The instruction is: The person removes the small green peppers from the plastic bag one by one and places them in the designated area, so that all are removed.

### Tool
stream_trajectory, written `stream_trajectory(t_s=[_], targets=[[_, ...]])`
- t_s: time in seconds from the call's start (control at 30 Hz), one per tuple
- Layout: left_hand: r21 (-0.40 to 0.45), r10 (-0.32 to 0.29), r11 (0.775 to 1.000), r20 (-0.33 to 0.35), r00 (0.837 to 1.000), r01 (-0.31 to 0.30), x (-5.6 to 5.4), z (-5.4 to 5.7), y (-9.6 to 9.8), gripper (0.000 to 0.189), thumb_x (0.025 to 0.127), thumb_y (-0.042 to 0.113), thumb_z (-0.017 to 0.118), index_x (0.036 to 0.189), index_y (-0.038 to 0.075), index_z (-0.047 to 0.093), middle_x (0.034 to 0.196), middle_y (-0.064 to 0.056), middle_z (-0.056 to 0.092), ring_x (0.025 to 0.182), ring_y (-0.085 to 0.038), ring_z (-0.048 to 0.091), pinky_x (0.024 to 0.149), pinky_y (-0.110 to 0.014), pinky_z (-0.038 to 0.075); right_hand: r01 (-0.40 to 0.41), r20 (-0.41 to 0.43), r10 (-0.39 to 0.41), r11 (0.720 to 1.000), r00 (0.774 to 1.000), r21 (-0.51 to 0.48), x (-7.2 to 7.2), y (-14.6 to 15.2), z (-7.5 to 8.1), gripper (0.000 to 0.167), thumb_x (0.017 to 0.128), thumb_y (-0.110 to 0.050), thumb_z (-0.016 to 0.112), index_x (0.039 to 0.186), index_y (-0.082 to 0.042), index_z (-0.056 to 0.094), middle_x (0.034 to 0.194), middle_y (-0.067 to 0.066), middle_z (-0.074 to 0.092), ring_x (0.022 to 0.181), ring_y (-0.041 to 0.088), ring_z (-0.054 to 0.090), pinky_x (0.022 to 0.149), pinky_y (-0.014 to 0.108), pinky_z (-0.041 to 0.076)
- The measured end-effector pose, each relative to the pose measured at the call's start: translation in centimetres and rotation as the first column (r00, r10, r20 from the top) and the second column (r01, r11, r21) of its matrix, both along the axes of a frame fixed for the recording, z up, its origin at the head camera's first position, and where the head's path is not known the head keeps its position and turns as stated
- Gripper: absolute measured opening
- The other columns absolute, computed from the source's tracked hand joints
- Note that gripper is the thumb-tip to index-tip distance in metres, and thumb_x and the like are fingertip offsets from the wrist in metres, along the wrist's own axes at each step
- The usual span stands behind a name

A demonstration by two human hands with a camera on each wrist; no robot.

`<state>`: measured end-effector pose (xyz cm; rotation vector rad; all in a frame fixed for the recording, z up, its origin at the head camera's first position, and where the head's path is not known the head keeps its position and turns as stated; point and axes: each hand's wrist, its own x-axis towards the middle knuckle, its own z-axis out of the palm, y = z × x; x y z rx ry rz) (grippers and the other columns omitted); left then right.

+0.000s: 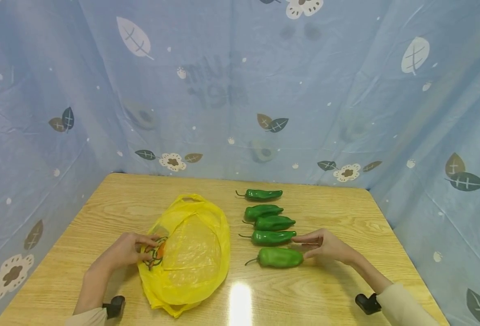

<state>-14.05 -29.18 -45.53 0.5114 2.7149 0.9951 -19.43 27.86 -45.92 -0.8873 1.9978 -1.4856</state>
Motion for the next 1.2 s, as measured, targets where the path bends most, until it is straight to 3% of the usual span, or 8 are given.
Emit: stream_trajectory(t_s=[0.27,0.4,0.5,0.67,0.77,0.83,0.97,1.2], targets=[[-0.078,0.079,0.993,-0.124,0.989,-0.089,0.8,1.7,0.0,0.033,0.088,0.024,0.07,0.116,0.007,0.071,0.134,-0.016,0.056,0.121,-0.047,0.048,0.093,-0.062,0.043,0.157,-0.107,-0.161,0.986,0.981,-0.049,1.6,3.4,4.7,0.042,0.095,0.002,0.054,0.136,0.008,0.049,0.134,0.01,0.058,0.121,0.017,0.056,0.095,0.03,0.05],[-0.074,0.098,0.99,-0.259,0.961,-0.121,0.9,3.0,1.1,0.044,0.094,0.024,0.064,0.132,0.002,0.058,0.148,-0.022,0.036,0.127,-0.049,0.04,0.094,-0.065,0.04,0.347,-0.24,-0.356,0.934,0.903,-0.078,2.3,4.2,5.3,0.04,0.096,0.002,0.054,0.136,0.006,0.05,0.135,0.003,0.057,0.121,0.008,0.054,0.091,0.021,0.05],[-0.04,0.109,0.991,-0.28,0.954,-0.125,0.6,3.7,3.0,0.055,0.099,0.027,0.054,0.147,0.006,0.038,0.158,-0.021,0.011,0.137,-0.05,0.021,0.1,-0.07,0.03,0.544,-0.405,-0.537,0.832,0.74,-0.11,2.6,4.2,4.7,0.042,0.094,-0.001,0.059,0.135,0.0,0.054,0.137,0.007,0.055,0.125,0.002,0.049,0.098,0.018,0.043],[-0.089,0.097,0.987,-0.345,0.934,-0.135,-0.4,4.0,6.9,0.062,0.103,0.028,0.046,0.156,0.018,0.016,0.159,-0.018,-0.01,0.142,-0.048,-0.005,0.106,-0.072,0.01,0.74,-0.636,-0.67,0.634,0.383,-0.222,1.8,3.3,3.2,0.048,0.086,-0.006,0.071,0.133,-0.01,0.059,0.135,0.017,0.055,0.135,0.019,0.041,0.104,0.055,0.038],[-0.16,0.087,0.971,-0.448,0.89,-0.176,-0.9,3.7,8.9,0.063,0.102,0.024,0.048,0.156,0.02,0.015,0.159,-0.017,-0.006,0.142,-0.046,-0.001,0.108,-0.07,0.01,0.767,-0.731,-0.64,0.584,0.235,-0.264,1.0,3.0,2.4,0.05,0.085,-0.011,0.073,0.133,-0.01,0.059,0.131,0.02,0.057,0.136,0.032,0.038,0.096,0.069,0.035],[-0.191,0.089,0.96,-0.49,0.867,-0.206,-1.2,3.4,9.9,0.066,0.101,0.024,0.05,0.156,0.021,0.013,0.16,-0.016,-0.007,0.143,-0.046,0.0,0.107,-0.071,0.011,0.784,-0.776,-0.605,0.564,0.179,-0.259,0.7,2.9,2.0,0.05,0.086,-0.015,0.071,0.133,-0.008,0.058,0.131,0.02,0.056,0.137,0.034,0.035,0.095,0.07,0.035],[-0.27,0.099,0.927,-0.494,0.864,-0.261,-1.2,2.7,11.0,0.08,0.098,0.038,0.054,0.156,0.027,0.0,0.158,-0.014,-0.019,0.142,-0.045,-0.008,0.104,-0.075,0.008,0.844,-0.827,-0.533,0.516,0.181,-0.147,0.3,2.9,1.6,0.056,0.092,-0.03,0.065,0.139,-0.005,0.05,0.14,0.019,0.048,0.143,0.034,0.021,0.105,0.068,0.024],[-0.309,0.123,0.912,-0.425,0.897,-0.271,-0.6,2.1,11.6,0.087,0.095,0.051,0.052,0.155,0.03,-0.007,0.155,-0.013,-0.028,0.14,-0.042,-0.021,0.103,-0.076,-0.005,0.861,-0.842,-0.374,0.473,0.388,0.187,0.6,2.5,1.7,0.072,0.098,-0.053,0.043,0.156,-0.023,0.013,0.159,0.017,0.007,0.143,0.04,-0.013,0.104,0.075,-0.001]])
